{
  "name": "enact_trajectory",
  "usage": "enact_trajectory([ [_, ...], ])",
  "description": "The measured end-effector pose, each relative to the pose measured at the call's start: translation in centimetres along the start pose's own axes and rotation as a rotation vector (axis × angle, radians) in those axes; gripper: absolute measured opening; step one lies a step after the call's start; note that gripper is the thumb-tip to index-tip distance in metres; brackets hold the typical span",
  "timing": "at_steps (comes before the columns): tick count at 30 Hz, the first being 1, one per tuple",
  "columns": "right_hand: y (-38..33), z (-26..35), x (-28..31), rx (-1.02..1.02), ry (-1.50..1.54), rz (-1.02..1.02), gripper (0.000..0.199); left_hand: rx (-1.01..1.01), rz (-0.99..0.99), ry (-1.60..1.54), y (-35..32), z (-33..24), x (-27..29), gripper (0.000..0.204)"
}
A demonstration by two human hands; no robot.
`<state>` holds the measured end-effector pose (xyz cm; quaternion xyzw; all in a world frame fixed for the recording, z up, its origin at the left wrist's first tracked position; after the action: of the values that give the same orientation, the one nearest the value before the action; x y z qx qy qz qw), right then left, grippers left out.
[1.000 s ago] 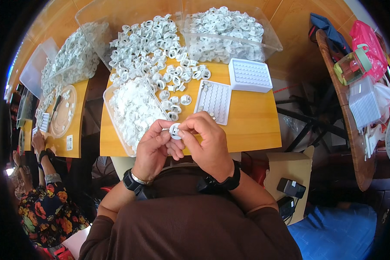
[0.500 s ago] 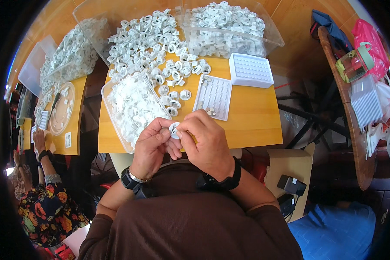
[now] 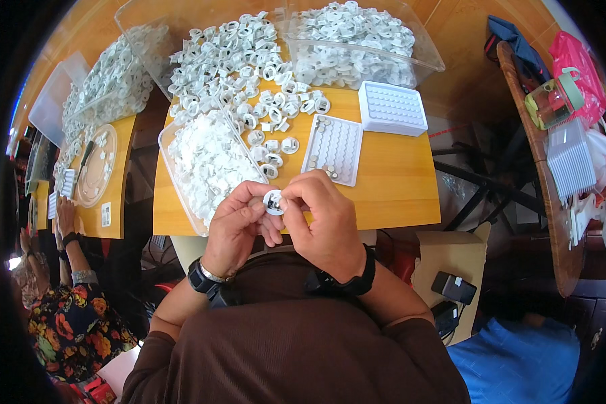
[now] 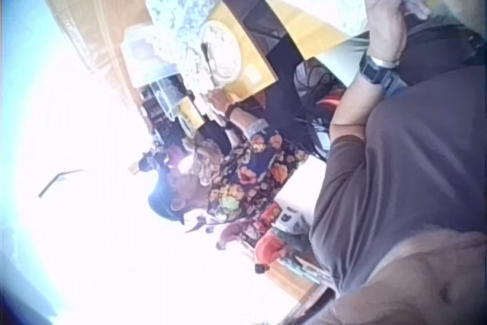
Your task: Assembling small electronic or metal circular parts into white plastic housing components at a manufacturing workbench.
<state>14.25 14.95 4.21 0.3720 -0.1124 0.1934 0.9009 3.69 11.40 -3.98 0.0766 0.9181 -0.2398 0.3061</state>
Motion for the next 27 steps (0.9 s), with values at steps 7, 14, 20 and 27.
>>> enact_trajectory([
  [7,0.5,0.7,1.4,0.131,-0.194,-0.065,0.016,0.014,-0.016,0.001,-0.1,0.2,0.1,0.023],
  [14,0.5,0.7,-0.1,0.144,-0.248,0.057,0.019,-0.030,-0.071,0.087,0.0,-0.2,0.4,0.023],
  [20,0.3,0.0,-0.5,0.091,-0.197,0.090,0.017,-0.025,-0.092,0.129,-0.1,-0.2,0.1,0.023],
  [27,0.5,0.8,-0.6,0.157,-0.267,0.059,0.016,-0.041,-0.103,0.126,0.0,-0.2,0.0,0.020],
])
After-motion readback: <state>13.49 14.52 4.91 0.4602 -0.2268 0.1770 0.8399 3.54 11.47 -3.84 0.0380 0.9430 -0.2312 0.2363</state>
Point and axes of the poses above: each hand's wrist, its own y-axis towards the middle knuckle, its own x-axis out of the back of the hand, z = x × y, the point moved 10 cm from there along y, towards the middle knuckle, and after that the axes turned 15 degrees about x, right-handed, at the moved point
